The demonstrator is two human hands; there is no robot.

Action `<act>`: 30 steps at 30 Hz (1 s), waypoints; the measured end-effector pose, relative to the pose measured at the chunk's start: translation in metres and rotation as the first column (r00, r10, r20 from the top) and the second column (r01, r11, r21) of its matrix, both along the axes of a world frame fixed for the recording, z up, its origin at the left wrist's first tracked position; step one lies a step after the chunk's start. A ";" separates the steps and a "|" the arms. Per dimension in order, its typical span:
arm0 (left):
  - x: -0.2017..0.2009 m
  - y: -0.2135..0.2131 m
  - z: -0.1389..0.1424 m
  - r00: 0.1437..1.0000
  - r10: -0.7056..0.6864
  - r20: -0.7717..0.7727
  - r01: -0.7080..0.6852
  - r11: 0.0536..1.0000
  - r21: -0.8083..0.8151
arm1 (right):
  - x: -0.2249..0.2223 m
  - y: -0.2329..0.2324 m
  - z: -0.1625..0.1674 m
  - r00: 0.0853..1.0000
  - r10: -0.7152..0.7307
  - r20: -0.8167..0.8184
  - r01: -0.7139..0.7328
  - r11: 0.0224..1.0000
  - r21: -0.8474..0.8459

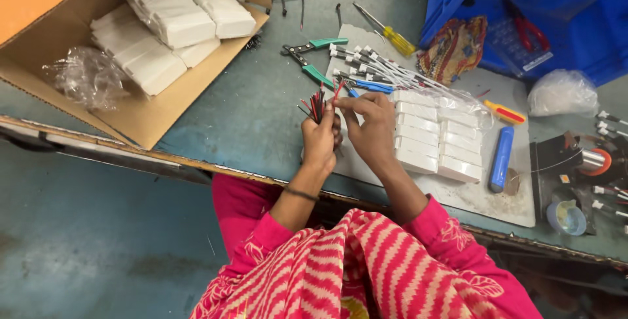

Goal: The person gathers loose red and black wires from the workbench, aligns them into a bundle, and wraps rubber bands around the bundle to secure it. They also handle stacks of white plastic blocks on the bench, moving them aside and arranging them while working.

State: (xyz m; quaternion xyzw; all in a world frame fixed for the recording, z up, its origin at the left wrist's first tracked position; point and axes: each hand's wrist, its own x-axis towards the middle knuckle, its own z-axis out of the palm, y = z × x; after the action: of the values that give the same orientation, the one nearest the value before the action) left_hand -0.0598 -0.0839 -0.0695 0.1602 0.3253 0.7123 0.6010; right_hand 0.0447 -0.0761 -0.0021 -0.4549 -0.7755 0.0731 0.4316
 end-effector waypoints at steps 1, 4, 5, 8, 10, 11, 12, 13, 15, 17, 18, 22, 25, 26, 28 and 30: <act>-0.002 -0.006 0.005 1.000 -0.015 -0.007 0.015 1.000 0.013 | 0.004 0.000 -0.001 0.997 0.056 -0.048 -0.057 0.998 -0.023; 0.001 -0.031 0.020 0.984 -0.154 -0.086 0.151 0.988 -0.045 | 0.016 0.004 -0.002 0.793 0.170 -0.586 -0.408 0.862 -0.302; 0.003 -0.041 0.025 0.970 -0.230 -0.075 0.228 0.973 -0.036 | 0.020 0.005 0.001 0.616 0.108 -0.781 -0.571 0.744 -0.348; 0.008 -0.068 0.035 0.895 -0.444 -0.030 0.445 0.896 -0.004 | 0.027 0.005 0.013 0.401 0.146 -0.905 -0.831 0.473 -0.292; 0.012 -0.081 0.034 0.822 -0.569 0.020 0.568 0.822 0.041 | 0.033 0.003 0.026 0.399 0.280 -0.873 -0.879 0.388 -0.278; 0.014 -0.086 0.030 0.802 -0.596 0.026 0.596 0.803 0.013 | 0.035 0.002 0.033 0.393 0.343 -0.853 -0.898 0.342 -0.276; 0.016 -0.091 0.026 0.783 -0.621 0.032 0.622 0.783 -0.014 | 0.038 0.000 0.040 0.449 0.451 -0.771 -0.889 0.315 -0.333; 0.018 -0.094 0.020 0.764 -0.645 0.037 0.646 0.763 -0.039 | 0.041 -0.001 0.046 0.488 0.556 -0.673 -0.873 0.293 -0.391; 0.018 -0.102 0.009 0.706 -0.707 -0.049 0.705 0.708 -0.048 | 0.042 -0.007 0.054 0.493 0.732 -0.470 -0.826 0.223 -0.518; 0.014 -0.110 -0.002 0.650 -0.742 -0.165 0.746 0.664 -0.051 | 0.039 -0.014 0.056 0.411 0.869 -0.275 -0.738 0.140 -0.660; 0.012 -0.113 -0.007 0.623 -0.745 -0.240 0.758 0.650 -0.049 | 0.037 -0.018 0.055 0.395 0.876 -0.276 -0.707 0.098 -0.700; 0.001 -0.127 -0.018 0.549 -0.763 -0.341 0.782 0.613 -0.111 | 0.033 -0.033 0.050 0.303 0.915 -0.268 -0.633 -0.017 -0.774; -0.001 -0.138 -0.022 0.540 -0.765 -0.352 0.779 0.612 -0.136 | 0.027 -0.039 0.050 0.316 0.915 -0.250 -0.699 0.047 -0.713; -0.002 -0.144 -0.024 0.538 -0.767 -0.348 0.780 0.610 -0.139 | 0.024 -0.041 0.050 0.341 0.907 -0.248 -0.727 0.087 -0.681; -0.004 -0.154 -0.027 0.535 -0.769 -0.349 0.779 0.609 -0.150 | 0.015 -0.052 0.046 0.333 0.922 -0.198 -0.679 0.088 -0.729; -0.005 -0.157 -0.029 0.531 -0.774 -0.346 0.780 0.606 -0.158 | 0.013 -0.056 0.045 0.348 0.917 -0.194 -0.685 0.107 -0.721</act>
State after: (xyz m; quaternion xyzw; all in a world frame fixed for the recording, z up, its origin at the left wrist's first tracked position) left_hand -0.0646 -0.2408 -0.0990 0.4274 0.3240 0.3279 0.7777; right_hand 0.0574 -0.1323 0.0425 -0.0794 -0.8534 0.5148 -0.0174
